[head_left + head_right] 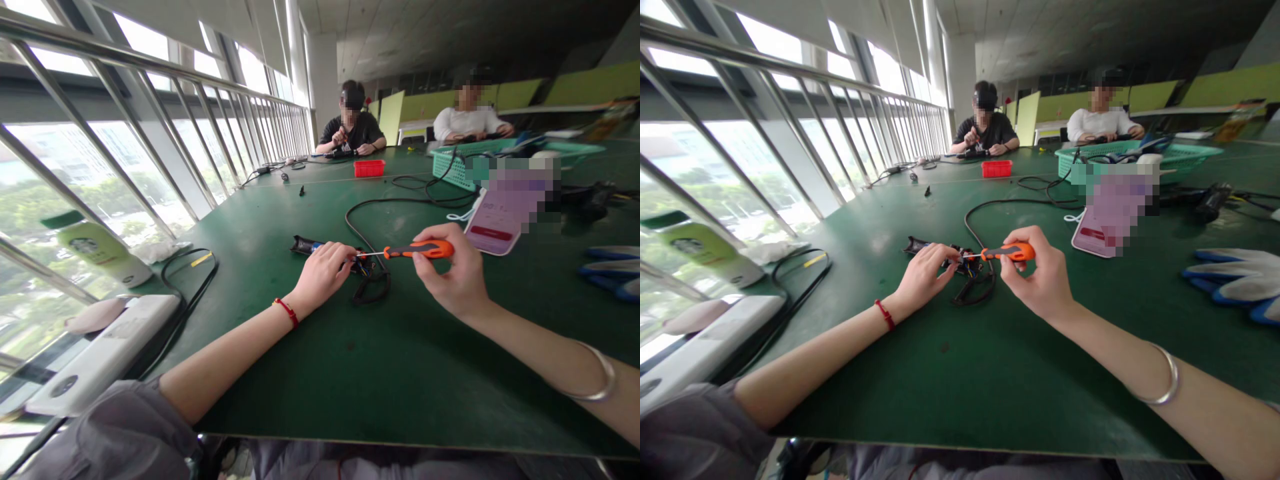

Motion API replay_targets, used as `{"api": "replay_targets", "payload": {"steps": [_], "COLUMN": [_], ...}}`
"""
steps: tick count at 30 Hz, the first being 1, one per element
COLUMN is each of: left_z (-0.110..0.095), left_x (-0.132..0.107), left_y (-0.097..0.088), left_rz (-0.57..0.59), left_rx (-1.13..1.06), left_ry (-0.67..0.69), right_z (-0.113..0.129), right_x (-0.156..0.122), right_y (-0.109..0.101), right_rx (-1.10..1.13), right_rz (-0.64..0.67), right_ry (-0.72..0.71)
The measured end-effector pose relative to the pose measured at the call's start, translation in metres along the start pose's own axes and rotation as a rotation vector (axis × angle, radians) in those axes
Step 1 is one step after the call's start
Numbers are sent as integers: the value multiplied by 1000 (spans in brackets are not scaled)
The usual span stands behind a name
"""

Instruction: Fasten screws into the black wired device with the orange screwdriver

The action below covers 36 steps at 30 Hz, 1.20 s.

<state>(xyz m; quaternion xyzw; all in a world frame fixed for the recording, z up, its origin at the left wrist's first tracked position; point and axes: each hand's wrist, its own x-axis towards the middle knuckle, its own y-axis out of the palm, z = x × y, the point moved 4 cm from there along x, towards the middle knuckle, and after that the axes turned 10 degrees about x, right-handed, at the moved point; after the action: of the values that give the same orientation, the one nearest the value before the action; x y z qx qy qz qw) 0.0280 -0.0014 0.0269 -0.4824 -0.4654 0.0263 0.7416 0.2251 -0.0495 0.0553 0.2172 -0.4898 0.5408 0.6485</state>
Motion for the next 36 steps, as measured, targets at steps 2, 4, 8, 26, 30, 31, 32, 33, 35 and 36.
{"api": "replay_targets", "payload": {"steps": [2, 4, 8, 26, 30, 31, 32, 33, 35, 36], "left_z": [-3, -3, -2, -1, -2, -3, -3, -4, -4, -4], "left_x": [1, 1, 1, 0, 0, 0, 1, 1, 0, 0], "left_y": [2, 2, 2, 5, 3, 2, 1, 1, 0, 0], "left_rz": [-1, -8, -14, 29, 21, 14, 11, 12, 24, 28], "left_rx": [50, 86, 131, 137, 165, 173, 176, 174, 164, 160], "left_ry": [73, 111, 142, 156, 169, 178, 186, 191, 197, 197], "right_z": [-1, 0, 3, 7, 7, 7, 7, 7, 7, 6], "right_x": [1, 2, 5, 3, 2, 2, 2, 2, 1, 1], "right_y": [-3, -4, -6, -4, -2, -2, -2, -2, -3, -4], "right_rx": [18, 27, 0, -48, -49, -49, -48, -48, -48, -49], "right_rz": [-47, -65, -69, -44, -30, -30, -31, -31, -29, -27], "right_ry": [-26, -47, -93, -147, -146, -148, -149, -150, -149, -144]}}
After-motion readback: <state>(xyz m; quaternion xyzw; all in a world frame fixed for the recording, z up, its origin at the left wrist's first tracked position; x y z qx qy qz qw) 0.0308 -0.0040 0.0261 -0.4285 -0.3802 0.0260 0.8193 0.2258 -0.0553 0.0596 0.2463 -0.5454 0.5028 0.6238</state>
